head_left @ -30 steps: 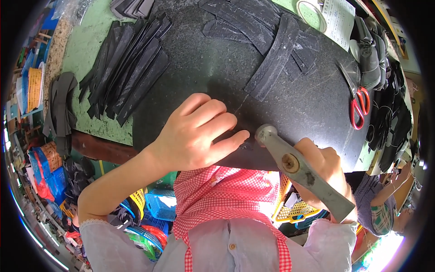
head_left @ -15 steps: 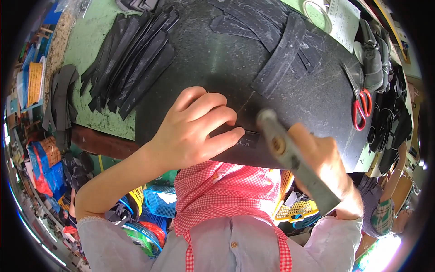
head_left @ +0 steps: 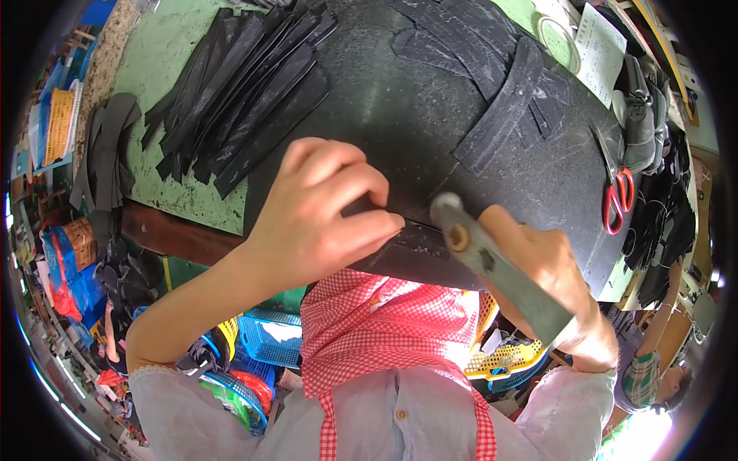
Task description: Using a hammer to flatten and bond shoe upper components on a workbench.
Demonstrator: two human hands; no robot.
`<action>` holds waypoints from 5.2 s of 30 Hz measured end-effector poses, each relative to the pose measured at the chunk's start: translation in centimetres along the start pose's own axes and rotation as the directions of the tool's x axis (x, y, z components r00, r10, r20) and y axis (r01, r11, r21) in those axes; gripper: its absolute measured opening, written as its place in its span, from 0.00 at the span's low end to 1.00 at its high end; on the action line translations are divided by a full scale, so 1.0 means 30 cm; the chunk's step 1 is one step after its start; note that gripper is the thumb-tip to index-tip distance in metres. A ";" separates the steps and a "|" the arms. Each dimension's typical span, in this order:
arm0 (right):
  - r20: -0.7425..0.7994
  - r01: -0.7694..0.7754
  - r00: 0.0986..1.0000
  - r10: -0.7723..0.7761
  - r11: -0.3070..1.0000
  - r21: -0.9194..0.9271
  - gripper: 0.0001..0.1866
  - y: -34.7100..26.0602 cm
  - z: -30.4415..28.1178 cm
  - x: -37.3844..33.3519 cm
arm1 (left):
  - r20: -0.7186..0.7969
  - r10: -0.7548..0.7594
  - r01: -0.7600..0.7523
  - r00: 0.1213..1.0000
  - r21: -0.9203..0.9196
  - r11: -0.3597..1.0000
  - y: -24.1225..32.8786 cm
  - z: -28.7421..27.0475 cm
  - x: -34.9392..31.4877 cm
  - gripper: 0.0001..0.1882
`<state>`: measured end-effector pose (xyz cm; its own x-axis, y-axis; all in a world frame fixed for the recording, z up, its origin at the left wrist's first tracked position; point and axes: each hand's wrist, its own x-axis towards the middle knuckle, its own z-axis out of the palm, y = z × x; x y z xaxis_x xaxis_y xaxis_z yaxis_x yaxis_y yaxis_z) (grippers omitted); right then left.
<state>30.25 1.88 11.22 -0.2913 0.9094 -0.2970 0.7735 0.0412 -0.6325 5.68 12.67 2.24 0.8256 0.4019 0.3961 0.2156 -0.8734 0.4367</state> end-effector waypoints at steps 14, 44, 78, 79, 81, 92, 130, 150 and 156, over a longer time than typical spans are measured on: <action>0.103 0.086 0.990 -0.092 0.995 0.058 0.09 -0.017 0.031 0.070 | -0.012 -0.052 0.051 0.999 -0.038 0.998 -0.072 -0.044 -0.039 0.16; 0.068 0.106 0.992 -0.107 0.994 0.013 0.09 -0.138 0.085 0.234 | -0.089 -0.149 0.155 0.985 0.053 0.987 -0.113 -0.139 -0.170 0.16; 0.027 0.246 0.969 -0.245 0.966 -0.083 0.13 -0.177 0.102 0.333 | -0.289 -0.376 0.432 0.880 0.158 0.888 0.019 -0.081 -0.288 0.12; 0.054 0.252 0.967 -0.248 0.964 -0.090 0.12 -0.192 0.095 0.324 | -0.290 -0.370 0.429 0.882 0.175 0.886 0.022 -0.085 -0.287 0.13; 0.156 0.202 0.971 -0.182 0.971 -0.125 0.13 -0.219 0.114 0.311 | -0.301 -0.414 0.476 0.859 0.172 0.862 0.039 -0.098 -0.286 0.15; 0.041 0.298 0.954 -0.296 0.945 -0.133 0.12 -0.203 0.079 0.338 | -0.362 -0.505 0.560 0.784 0.059 0.827 0.059 -0.070 -0.303 0.11; 0.226 0.339 0.927 -0.299 0.925 -0.169 0.11 -0.198 0.099 0.330 | -0.250 -0.309 0.312 0.918 -0.028 0.950 0.208 0.046 -0.362 0.24; -0.197 0.022 0.980 0.009 0.988 0.150 0.09 0.025 -0.029 -0.020 | -0.131 -0.132 0.104 0.983 -0.201 0.974 0.059 0.017 -0.090 0.16; 0.000 -0.039 0.999 0.040 0.986 0.159 0.11 0.036 0.022 -0.099 | -0.013 -0.188 0.184 0.982 -0.135 0.974 0.086 0.070 0.011 0.20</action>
<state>31.57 -1.06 10.94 -0.2601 0.9104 -0.3219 0.6849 -0.0610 -0.7261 7.60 9.99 1.80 0.7635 0.5623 0.3178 0.2915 -0.7390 0.6074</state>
